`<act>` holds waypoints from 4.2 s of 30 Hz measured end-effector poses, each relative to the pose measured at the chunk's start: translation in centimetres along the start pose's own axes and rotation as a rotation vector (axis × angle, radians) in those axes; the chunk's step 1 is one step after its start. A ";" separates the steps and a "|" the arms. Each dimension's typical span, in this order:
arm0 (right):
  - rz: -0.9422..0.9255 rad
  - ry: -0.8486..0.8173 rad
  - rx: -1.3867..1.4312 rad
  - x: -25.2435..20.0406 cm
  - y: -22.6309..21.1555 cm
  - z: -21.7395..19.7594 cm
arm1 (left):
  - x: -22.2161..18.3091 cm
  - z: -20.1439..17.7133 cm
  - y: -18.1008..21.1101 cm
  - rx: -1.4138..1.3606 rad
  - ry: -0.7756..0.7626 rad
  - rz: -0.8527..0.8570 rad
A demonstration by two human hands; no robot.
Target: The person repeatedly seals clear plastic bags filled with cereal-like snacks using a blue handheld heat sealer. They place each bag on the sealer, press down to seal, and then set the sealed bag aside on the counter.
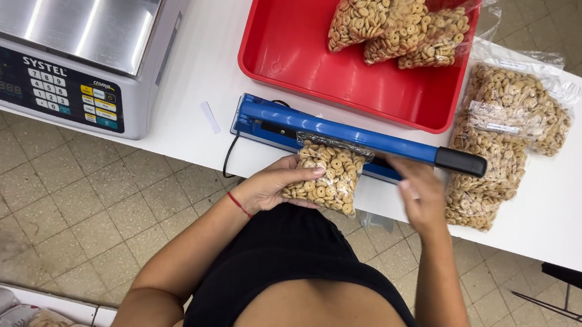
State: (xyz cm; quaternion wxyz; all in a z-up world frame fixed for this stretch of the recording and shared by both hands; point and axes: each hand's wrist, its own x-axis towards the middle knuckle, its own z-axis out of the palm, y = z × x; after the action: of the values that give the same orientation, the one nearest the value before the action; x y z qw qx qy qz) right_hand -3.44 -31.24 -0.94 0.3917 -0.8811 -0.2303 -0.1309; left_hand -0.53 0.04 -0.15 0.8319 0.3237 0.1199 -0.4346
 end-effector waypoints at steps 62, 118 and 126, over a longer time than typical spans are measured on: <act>0.500 -0.217 0.089 8.2 -2.0 1.1 | 0.2 -0.7 -0.6 0.029 0.014 -0.013; 0.310 0.360 0.306 0.9 -7.9 6.5 | -5.4 -14.7 3.9 1.905 0.924 0.950; 0.322 0.461 0.365 0.1 -7.7 7.6 | -4.0 -16.5 3.5 2.141 1.012 1.060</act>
State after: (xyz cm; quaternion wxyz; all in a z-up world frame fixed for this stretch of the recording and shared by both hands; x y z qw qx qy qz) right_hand -6.90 -20.97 -1.08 0.6005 -0.7688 -0.0132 -0.2196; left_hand 1.25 14.64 -9.30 0.0934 0.9588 -0.1277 0.2360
